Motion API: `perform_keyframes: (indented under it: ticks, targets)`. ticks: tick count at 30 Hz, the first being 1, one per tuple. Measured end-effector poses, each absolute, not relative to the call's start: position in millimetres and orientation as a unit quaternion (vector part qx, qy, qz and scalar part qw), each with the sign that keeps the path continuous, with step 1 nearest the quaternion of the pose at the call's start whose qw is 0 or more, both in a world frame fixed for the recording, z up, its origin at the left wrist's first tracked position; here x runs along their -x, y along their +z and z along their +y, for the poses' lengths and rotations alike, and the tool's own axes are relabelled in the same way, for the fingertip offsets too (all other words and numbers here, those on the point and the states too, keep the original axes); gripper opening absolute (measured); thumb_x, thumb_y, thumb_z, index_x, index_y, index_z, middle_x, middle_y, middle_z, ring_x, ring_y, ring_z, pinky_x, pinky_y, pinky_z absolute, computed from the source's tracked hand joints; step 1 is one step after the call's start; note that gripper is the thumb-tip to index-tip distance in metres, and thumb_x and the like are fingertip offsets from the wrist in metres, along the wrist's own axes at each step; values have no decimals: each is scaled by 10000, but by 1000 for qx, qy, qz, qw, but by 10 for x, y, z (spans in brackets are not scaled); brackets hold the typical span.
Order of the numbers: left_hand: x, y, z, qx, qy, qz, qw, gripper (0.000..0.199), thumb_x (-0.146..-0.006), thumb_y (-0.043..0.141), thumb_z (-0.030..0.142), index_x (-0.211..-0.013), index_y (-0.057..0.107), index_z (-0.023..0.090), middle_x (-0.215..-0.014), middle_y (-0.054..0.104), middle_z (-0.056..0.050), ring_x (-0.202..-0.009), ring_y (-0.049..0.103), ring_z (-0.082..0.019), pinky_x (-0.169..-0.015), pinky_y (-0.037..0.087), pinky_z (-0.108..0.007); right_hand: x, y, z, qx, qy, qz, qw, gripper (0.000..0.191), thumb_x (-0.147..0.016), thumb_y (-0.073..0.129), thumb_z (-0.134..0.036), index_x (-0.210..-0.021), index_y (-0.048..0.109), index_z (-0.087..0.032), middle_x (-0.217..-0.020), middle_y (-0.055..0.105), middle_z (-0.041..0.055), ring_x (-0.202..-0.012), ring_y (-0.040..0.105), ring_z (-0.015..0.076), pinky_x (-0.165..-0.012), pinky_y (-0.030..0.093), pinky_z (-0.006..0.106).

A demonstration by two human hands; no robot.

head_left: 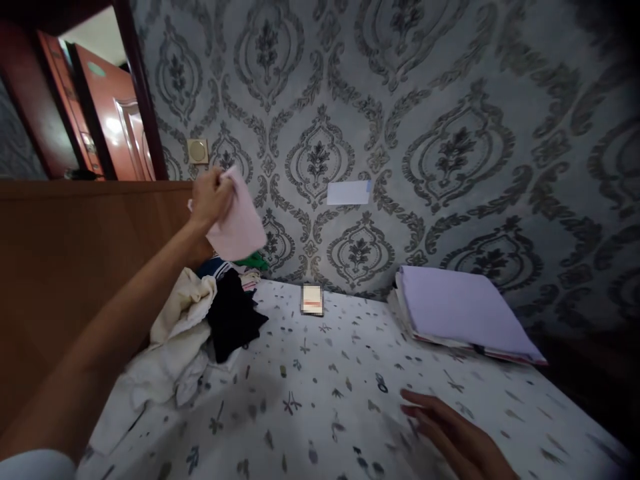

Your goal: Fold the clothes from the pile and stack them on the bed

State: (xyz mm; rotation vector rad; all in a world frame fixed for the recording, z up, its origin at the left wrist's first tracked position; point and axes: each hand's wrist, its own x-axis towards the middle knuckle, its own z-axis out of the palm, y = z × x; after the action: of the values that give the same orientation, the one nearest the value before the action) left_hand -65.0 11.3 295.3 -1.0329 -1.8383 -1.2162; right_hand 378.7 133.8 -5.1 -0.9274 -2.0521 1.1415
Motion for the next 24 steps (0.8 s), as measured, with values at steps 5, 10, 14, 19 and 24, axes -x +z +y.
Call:
perform_keyframes:
  ticks: [5,10,14,19,24]
  targets:
    - [-588,2118,-53,668,-413,-619,-1,245,-840,585,299,-670,444,192,-622,430,57,-581,392,-95,-545,289,-239,-3110,322,593,237,687,-641,248,674,-804,685,-627,-1368,536,-289,-1259,681,128,-1011,719,296,-806,600,440]
    - [-1341,1243,-174,550,-439,-510,-495,483,-729,710,568,-689,366,231,-492,326,116,-374,285,-46,-382,194,-188,-2920,180,130,193,828,-454,265,521,-700,819,-551,-1111,685,-261,-1094,751,55,-999,709,265,-810,588,376]
    - [-1427,1371,-320,491,-532,-471,-503,415,-709,795,457,-744,473,197,-511,402,99,-383,338,-32,-372,216,-154,-3045,94,172,216,848,-357,329,362,-686,871,-309,-1000,714,-219,-961,773,14,-834,718,184,-711,589,278]
    - [-1277,1842,-662,483,-686,-433,-329,280,-796,748,298,-730,497,191,-529,413,83,-428,387,-40,-410,299,-145,-3459,335,447,219,810,-342,422,242,-664,875,-234,-847,716,-239,-821,762,-26,-765,701,146,-694,576,240]
    - [-1000,1453,-1070,458,-649,-528,-301,270,-782,751,382,-742,553,204,-542,447,61,-464,392,-73,-430,316,-182,-4073,361,443,306,732,-411,449,337,-638,863,-361,-925,728,-246,-966,761,19,-871,700,208,-740,572,313]
